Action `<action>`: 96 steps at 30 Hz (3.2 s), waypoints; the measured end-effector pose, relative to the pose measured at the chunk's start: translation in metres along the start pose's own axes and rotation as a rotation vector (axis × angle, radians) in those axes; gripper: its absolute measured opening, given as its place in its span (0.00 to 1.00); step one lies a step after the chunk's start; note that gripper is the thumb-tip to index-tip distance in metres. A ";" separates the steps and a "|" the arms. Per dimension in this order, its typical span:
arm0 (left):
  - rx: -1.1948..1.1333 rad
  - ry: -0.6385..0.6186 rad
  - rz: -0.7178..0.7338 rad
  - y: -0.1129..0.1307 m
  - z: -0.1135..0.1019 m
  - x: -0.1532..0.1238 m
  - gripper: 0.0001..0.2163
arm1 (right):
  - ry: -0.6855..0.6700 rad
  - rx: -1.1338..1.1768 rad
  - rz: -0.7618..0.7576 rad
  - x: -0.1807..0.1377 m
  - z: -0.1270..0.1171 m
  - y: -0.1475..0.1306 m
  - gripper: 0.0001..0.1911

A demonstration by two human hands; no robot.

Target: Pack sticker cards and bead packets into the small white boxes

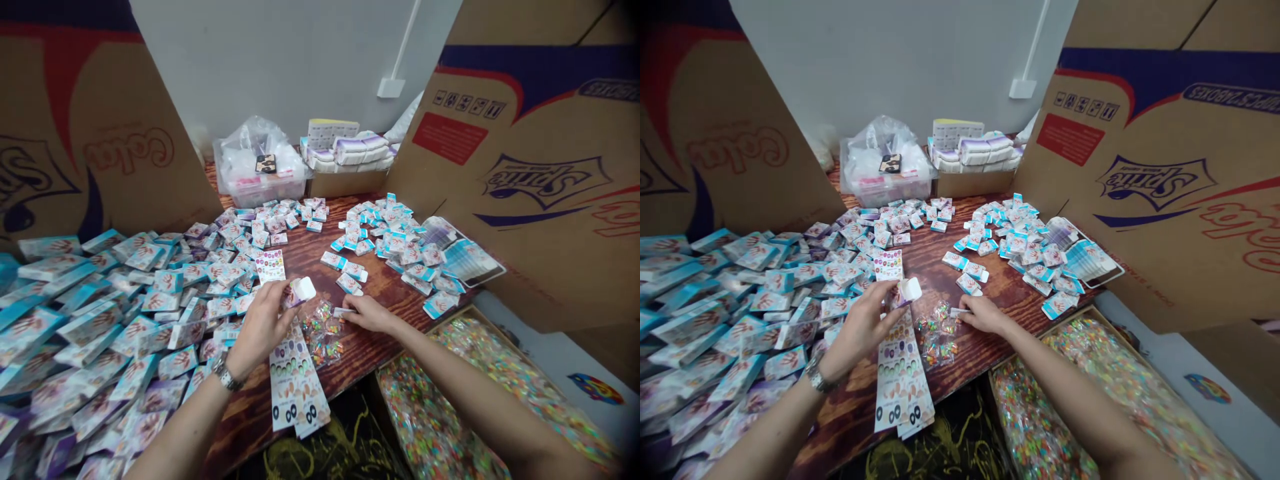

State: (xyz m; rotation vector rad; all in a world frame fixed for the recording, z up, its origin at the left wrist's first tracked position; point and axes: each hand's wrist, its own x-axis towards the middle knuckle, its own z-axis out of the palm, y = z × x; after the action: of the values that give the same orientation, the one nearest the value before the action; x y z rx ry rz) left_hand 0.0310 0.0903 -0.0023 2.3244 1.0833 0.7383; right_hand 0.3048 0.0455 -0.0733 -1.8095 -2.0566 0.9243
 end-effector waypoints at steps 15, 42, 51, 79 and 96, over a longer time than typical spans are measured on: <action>-0.082 0.113 -0.020 -0.018 -0.010 -0.070 0.18 | 0.145 0.005 0.058 -0.002 0.002 -0.003 0.12; -0.052 0.090 -0.062 -0.016 -0.002 -0.089 0.18 | 0.067 0.109 0.149 -0.004 0.005 -0.013 0.15; -0.046 0.110 -0.054 -0.016 0.001 -0.097 0.19 | 0.084 -0.053 0.172 0.010 0.022 -0.025 0.07; -0.001 0.086 -0.058 0.010 -0.003 -0.097 0.19 | 0.231 -0.242 -0.794 -0.033 0.003 -0.162 0.15; 0.119 0.196 -0.015 0.013 0.009 -0.101 0.22 | 0.409 0.326 -0.213 -0.038 0.048 -0.167 0.05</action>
State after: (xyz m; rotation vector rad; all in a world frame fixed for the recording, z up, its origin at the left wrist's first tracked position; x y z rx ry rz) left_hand -0.0115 0.0008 -0.0286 2.3782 1.2597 0.9355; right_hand 0.1521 -0.0096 -0.0013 -1.4347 -1.6904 0.7092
